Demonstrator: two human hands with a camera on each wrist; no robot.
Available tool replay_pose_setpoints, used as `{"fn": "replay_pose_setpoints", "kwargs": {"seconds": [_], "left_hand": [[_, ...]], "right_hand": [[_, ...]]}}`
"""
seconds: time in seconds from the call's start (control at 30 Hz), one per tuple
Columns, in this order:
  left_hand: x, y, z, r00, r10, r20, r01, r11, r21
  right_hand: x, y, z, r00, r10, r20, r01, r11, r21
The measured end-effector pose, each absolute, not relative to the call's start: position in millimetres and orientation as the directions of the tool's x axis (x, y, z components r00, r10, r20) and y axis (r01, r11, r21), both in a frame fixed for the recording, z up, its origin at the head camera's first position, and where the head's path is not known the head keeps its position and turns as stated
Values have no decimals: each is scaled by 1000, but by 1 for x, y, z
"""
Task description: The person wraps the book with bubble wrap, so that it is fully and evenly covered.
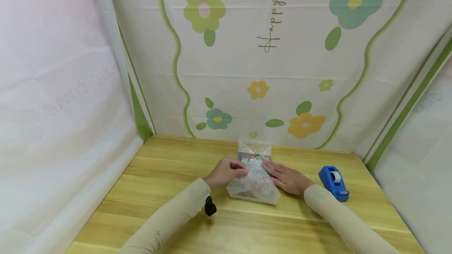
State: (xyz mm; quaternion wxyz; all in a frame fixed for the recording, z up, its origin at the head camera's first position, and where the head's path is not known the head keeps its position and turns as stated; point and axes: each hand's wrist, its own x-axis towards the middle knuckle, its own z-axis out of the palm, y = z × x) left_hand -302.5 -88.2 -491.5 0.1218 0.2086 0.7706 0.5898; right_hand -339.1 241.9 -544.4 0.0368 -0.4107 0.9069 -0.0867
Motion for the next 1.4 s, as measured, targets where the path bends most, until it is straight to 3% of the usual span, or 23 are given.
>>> {"fn": "replay_pose_setpoints", "kwargs": {"seconds": [0.23, 0.47, 0.8, 1.13, 1.4], "left_hand": [[-312, -88, -501, -909, 416, 12, 98, 185, 978], [-322, -88, -508, -922, 387, -10, 93, 246, 965], [-330, -87, -515, -921, 390, 8, 113, 249, 962], [-333, -86, -519, -927, 374, -13, 128, 351, 928], [-335, -81, -523, -929, 369, -10, 153, 409, 900]], "right_hand": [[-341, 241, -547, -655, -755, 11, -745, 644, -172], [-343, 239, -550, -663, -749, -6, -740, 657, -144], [-345, 237, -541, -676, -736, -49, -709, 666, -232], [-349, 240, -535, -673, -736, -74, -694, 663, -280], [-349, 243, -534, -688, -719, -99, -638, 664, -390]]}}
